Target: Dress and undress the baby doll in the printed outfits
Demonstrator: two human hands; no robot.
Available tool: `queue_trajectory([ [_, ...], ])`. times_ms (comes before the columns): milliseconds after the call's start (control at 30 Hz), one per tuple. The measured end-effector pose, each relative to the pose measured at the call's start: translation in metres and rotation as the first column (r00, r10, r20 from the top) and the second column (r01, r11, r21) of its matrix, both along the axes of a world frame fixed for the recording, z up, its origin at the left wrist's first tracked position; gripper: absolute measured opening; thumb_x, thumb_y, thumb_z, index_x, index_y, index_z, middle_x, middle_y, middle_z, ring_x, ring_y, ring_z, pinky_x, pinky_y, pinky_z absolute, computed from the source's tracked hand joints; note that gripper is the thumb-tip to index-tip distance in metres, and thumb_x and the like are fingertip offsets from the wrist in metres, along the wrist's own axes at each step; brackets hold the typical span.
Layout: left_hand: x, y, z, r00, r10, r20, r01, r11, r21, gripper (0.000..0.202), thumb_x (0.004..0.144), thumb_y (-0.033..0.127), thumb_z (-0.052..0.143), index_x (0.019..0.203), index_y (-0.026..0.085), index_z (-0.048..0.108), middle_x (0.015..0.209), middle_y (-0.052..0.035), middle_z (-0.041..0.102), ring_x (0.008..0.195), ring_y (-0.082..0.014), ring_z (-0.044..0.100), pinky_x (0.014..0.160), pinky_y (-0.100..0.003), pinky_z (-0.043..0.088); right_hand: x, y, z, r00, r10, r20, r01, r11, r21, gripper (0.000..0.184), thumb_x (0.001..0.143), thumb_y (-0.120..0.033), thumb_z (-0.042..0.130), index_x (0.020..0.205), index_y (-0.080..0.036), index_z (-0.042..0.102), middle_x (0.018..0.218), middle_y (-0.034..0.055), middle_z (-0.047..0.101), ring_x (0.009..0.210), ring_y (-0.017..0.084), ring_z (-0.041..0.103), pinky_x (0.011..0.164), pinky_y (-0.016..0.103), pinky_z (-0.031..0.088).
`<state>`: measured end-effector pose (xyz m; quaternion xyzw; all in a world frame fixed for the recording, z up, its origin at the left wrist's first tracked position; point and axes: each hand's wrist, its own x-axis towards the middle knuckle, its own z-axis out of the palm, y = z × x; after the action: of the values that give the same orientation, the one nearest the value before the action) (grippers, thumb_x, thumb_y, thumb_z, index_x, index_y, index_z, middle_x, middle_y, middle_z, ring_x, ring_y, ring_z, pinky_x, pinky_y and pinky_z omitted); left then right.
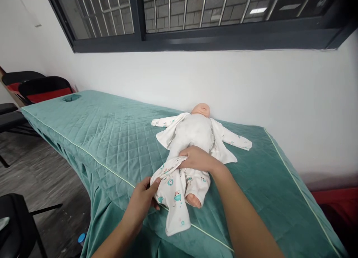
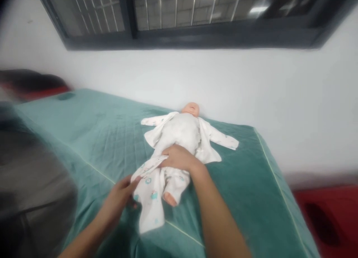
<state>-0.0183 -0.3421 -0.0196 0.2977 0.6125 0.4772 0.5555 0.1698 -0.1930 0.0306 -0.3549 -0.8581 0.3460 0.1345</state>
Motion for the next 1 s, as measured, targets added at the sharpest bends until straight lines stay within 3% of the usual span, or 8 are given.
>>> queue_trajectory([
  [100, 0.000, 0.001, 0.004, 0.998, -0.047, -0.038, 0.047, 0.999, 0.001, 0.047, 0.072, 0.061, 0.071, 0.075, 0.015, 0.061, 0.058, 0.0012, 0.056, 0.044, -0.0099, 0.049, 0.040, -0.021, 0.040, -0.001, 0.000, -0.003, 1.000, -0.010, 0.011, 0.009, 0.999, 0.037, 0.026, 0.072, -0.045, 0.070, 0.068, -0.020, 0.070, 0.067, -0.0015, 0.066, 0.065, 0.016, 0.055, 0.059, 0.027, 0.035],
  [267, -0.004, 0.003, 0.006, 0.967, -0.128, 0.221, 0.123, 0.992, 0.036, 0.043, 0.076, 0.054, 0.072, 0.079, 0.012, 0.065, 0.067, -0.0020, 0.059, 0.053, -0.0085, 0.050, 0.044, -0.018, 0.040, -0.002, -0.001, -0.005, 0.999, -0.045, 0.020, 0.043, 0.996, 0.073, 0.030, 0.074, -0.048, 0.069, 0.066, -0.020, 0.070, 0.064, -0.0020, 0.062, 0.060, 0.014, 0.049, 0.056, 0.027, 0.031],
  [567, 0.002, 0.038, 0.012, 0.955, -0.107, 0.275, 0.061, 0.983, 0.172, 0.045, 0.073, 0.053, 0.075, 0.097, 0.016, 0.069, 0.068, -0.0006, 0.065, 0.058, -0.0125, 0.056, 0.058, -0.024, 0.043, 0.000, -0.004, 0.005, 0.984, -0.108, -0.139, 0.091, 0.988, -0.121, 0.047, 0.073, -0.060, 0.067, 0.060, -0.019, 0.050, 0.061, -0.0053, 0.042, 0.059, 0.010, 0.038, 0.053, 0.025, 0.026],
  [700, 0.000, 0.064, 0.008, 0.998, -0.045, 0.051, 0.029, 0.960, 0.278, 0.045, 0.076, 0.059, 0.069, 0.093, 0.017, 0.067, 0.072, 0.0005, 0.065, 0.068, -0.0153, 0.059, 0.062, -0.025, 0.043, 0.002, -0.003, 0.003, 0.976, -0.132, -0.172, 0.111, 0.986, -0.123, 0.046, 0.074, -0.061, 0.067, 0.065, -0.018, 0.051, 0.065, -0.0049, 0.043, 0.062, 0.011, 0.039, 0.054, 0.024, 0.028],
  [800, -0.003, 0.088, -0.003, 0.981, -0.013, -0.195, 0.091, 0.912, 0.399, 0.042, 0.084, 0.058, 0.060, 0.090, 0.017, 0.063, 0.077, 0.0002, 0.064, 0.077, -0.0168, 0.059, 0.067, -0.026, 0.044, 0.005, -0.001, 0.000, 0.974, -0.152, -0.169, 0.134, 0.984, -0.115, 0.039, 0.076, -0.055, 0.067, 0.069, -0.018, 0.055, 0.067, -0.0041, 0.049, 0.063, 0.012, 0.043, 0.055, 0.024, 0.030],
  [900, -0.006, 0.115, -0.012, 0.896, 0.027, -0.443, 0.216, 0.845, 0.489, 0.036, 0.091, 0.052, 0.050, 0.091, 0.018, 0.060, 0.082, -0.0016, 0.064, 0.082, -0.0185, 0.059, 0.073, -0.028, 0.044, 0.007, 0.002, -0.003, 0.971, -0.149, -0.189, 0.132, 0.986, -0.099, 0.024, 0.081, -0.042, 0.064, 0.080, -0.018, 0.063, 0.076, -0.0023, 0.060, 0.071, 0.015, 0.052, 0.061, 0.024, 0.037],
  [1000, -0.009, 0.139, -0.015, 0.744, 0.082, -0.663, 0.345, 0.803, 0.486, 0.030, 0.095, 0.044, 0.043, 0.096, 0.018, 0.058, 0.082, -0.0031, 0.065, 0.082, -0.0201, 0.061, 0.075, -0.030, 0.045, 0.010, 0.003, -0.002, 0.965, -0.155, -0.214, 0.143, 0.987, -0.068, 0.017, 0.081, -0.031, 0.063, 0.092, -0.019, 0.067, 0.090, -0.0003, 0.067, 0.083, 0.019, 0.059, 0.069, 0.026, 0.042],
])
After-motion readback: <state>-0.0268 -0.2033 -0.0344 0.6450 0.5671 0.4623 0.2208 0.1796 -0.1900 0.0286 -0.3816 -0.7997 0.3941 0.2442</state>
